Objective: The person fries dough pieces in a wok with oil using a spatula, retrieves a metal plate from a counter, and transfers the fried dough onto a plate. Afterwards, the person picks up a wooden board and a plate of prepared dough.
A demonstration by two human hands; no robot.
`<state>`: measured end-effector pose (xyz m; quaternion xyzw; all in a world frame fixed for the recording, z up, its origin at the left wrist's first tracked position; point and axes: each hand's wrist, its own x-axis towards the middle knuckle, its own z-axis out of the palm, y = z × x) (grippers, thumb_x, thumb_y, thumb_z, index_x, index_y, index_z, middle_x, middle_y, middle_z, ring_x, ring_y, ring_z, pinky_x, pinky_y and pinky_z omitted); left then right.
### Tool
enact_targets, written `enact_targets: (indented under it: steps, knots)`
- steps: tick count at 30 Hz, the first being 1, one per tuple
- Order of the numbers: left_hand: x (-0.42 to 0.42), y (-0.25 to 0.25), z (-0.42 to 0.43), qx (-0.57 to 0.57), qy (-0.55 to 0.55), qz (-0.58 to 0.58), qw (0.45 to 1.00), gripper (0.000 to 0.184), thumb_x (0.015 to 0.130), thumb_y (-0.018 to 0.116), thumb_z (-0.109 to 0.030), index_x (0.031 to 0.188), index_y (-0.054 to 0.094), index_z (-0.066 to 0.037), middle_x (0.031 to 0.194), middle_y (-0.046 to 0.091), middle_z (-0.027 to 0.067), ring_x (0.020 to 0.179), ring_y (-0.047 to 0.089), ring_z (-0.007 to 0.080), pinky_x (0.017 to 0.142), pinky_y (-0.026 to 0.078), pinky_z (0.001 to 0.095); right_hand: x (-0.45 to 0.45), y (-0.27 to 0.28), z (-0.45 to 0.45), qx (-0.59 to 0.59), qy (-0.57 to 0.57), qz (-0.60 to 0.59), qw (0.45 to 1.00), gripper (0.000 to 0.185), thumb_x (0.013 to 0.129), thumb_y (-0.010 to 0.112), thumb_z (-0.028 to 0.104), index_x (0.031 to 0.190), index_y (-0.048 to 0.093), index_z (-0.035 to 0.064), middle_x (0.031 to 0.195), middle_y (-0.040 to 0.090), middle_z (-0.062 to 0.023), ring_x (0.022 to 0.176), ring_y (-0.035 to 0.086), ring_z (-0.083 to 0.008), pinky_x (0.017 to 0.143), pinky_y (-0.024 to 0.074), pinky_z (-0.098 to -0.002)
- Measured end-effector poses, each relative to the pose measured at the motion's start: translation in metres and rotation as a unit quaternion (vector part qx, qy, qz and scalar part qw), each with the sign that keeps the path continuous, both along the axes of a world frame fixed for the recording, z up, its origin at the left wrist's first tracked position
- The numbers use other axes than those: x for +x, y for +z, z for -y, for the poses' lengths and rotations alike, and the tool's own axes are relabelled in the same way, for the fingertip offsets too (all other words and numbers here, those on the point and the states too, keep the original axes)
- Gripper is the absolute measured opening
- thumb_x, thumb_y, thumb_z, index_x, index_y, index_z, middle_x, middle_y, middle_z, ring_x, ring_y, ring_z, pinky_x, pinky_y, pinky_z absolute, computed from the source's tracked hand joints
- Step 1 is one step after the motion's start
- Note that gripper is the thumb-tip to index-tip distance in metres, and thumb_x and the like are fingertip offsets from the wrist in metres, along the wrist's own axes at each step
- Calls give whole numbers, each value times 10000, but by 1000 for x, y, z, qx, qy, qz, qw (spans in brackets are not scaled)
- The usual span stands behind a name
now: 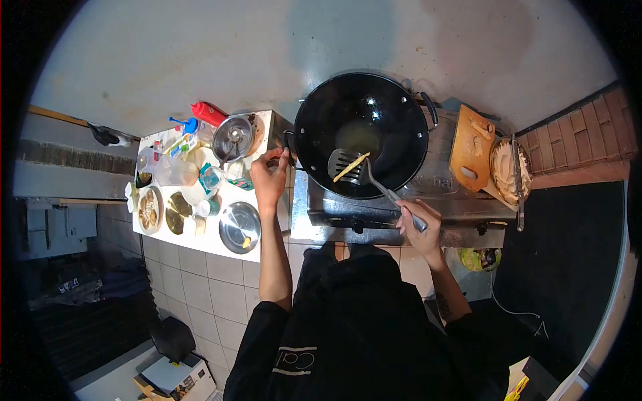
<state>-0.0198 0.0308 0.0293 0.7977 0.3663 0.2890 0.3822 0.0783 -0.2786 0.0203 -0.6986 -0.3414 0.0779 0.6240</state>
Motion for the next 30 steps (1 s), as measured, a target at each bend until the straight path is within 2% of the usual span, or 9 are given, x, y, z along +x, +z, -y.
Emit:
enact_targets:
  steps: [6,20,30]
  knots:
    - [0,1,1,-7,-1,1,1000,252,810,688,-155,908,660,75,739,670,132,622,619,138,604,484,267,0,0,0,-4,-6,6,1000,184,796,589,-73,952,658,-3,651,560,-64,474,549,-109,431,395,-239]
    - [1,1,2,-1,2,-2,1000,252,813,684,-164,899,663,71,725,663,132,601,596,136,585,474,274,0,7,4,-56,20,64,996,207,765,620,-65,962,653,-11,706,579,-111,579,557,-194,523,427,-286]
    - [0,-3,-1,4,-6,6,1000,255,812,685,-161,912,662,72,708,662,127,602,601,127,583,472,266,0,9,5,-69,39,88,993,230,762,631,-56,986,650,-10,711,563,-104,583,550,-188,519,432,-280]
